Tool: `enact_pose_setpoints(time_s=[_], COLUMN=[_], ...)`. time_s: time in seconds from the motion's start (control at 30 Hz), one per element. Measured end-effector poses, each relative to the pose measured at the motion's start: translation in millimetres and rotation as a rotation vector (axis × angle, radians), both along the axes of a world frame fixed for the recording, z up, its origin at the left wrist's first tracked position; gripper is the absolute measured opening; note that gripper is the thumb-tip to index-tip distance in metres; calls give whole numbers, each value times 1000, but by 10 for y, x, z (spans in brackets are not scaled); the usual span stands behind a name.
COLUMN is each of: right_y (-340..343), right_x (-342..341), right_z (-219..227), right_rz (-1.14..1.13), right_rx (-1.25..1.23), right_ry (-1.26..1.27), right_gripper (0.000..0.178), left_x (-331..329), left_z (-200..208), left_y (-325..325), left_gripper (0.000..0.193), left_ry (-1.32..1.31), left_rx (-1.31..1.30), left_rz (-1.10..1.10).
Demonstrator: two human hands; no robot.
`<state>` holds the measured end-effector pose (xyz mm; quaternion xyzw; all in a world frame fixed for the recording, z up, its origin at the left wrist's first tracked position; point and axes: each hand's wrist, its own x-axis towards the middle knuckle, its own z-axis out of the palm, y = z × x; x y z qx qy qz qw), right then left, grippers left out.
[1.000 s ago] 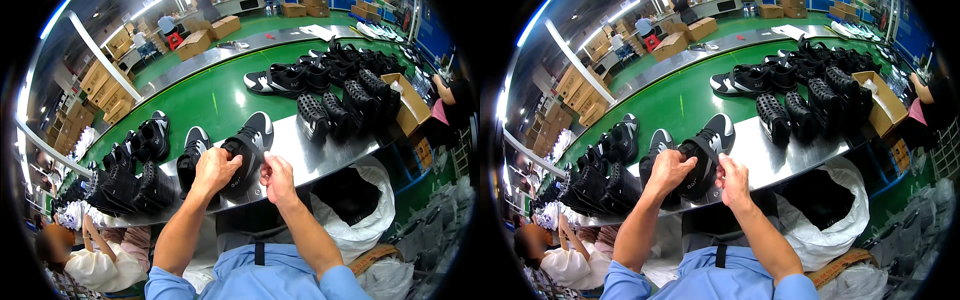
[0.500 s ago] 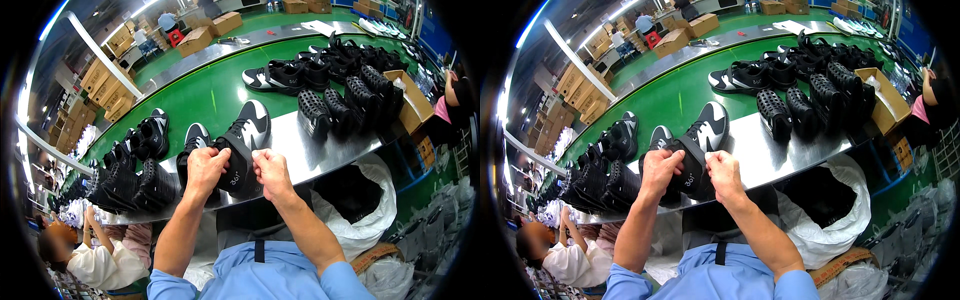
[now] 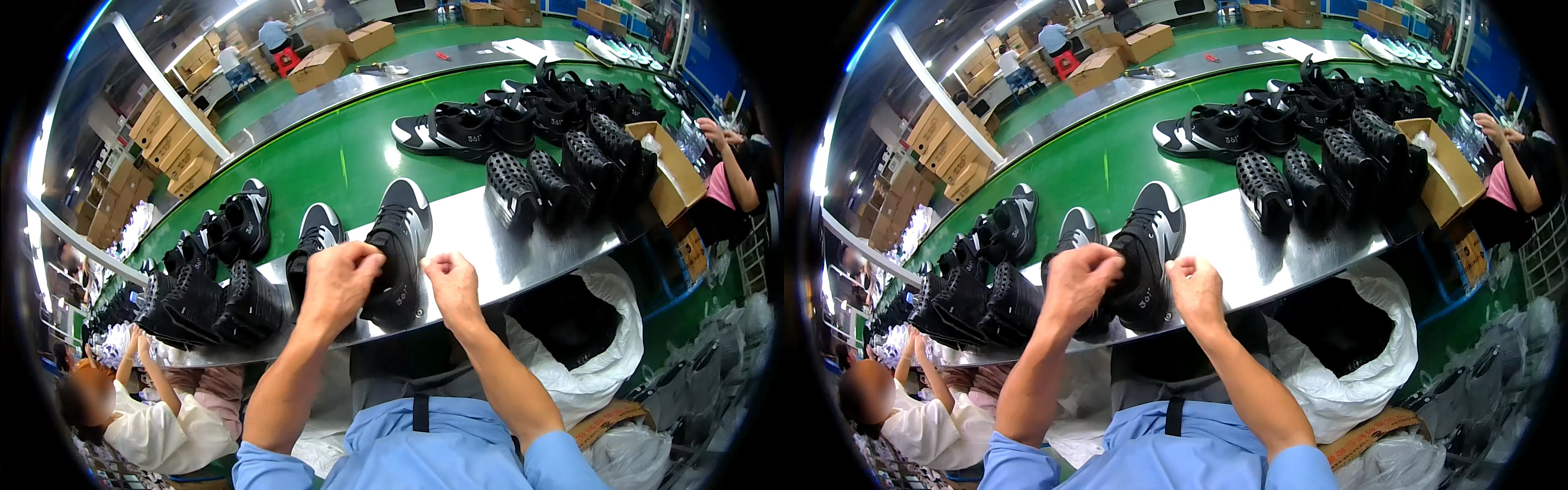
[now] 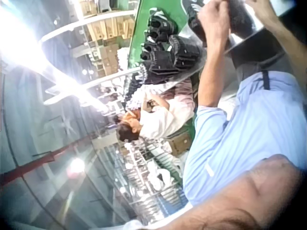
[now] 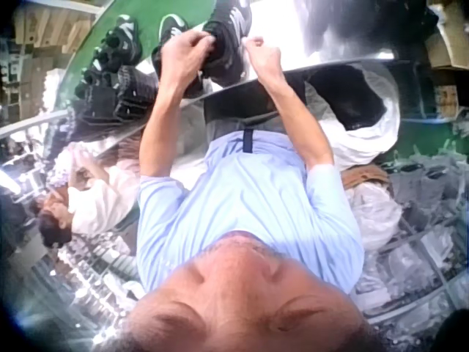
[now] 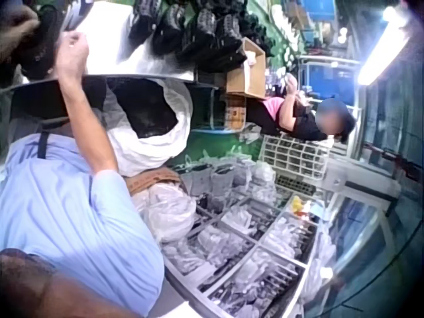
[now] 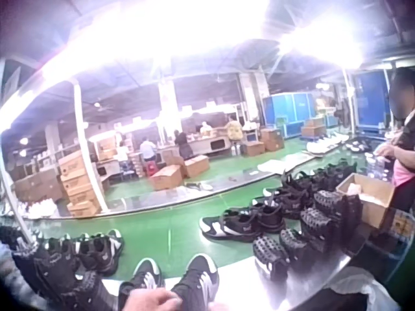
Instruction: The person attaches a plastic component to the heel of a black sneaker and secures it by pressing the parts together and smoothing the edges.
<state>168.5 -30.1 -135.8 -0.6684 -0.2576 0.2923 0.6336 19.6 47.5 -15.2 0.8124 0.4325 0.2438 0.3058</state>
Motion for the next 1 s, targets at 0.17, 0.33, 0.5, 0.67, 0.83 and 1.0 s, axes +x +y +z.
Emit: enact_pose_setpoints(time_s=[0.17, 0.33, 0.5, 0.67, 0.83, 1.0], right_y=[-142, 1, -24, -5, 457, 460], right_x=[-116, -214, -197, -176, -253, -87], right_z=[497, 477, 552, 493, 385, 478], right_rz=[57, 152, 200, 218, 304, 395], right_rx=[44, -24, -127, -155, 76, 7], right_ry=[-300, -443, -309, -682, -780, -561], right_gripper=[29, 39, 43, 38, 32, 34], left_x=[-30, -35, -294, -973, -953, -546], left_z=[-1, -283, 30, 52, -195, 269], left_y=[133, 255, -125, -511, -130, 69], left_gripper=[21, 21, 30, 29, 39, 55], left_ry=[204, 99, 6, 234, 217, 526], left_rx=[313, 440, 451, 554, 348, -65], left_rz=[-11, -11, -63, 14, -148, -323])
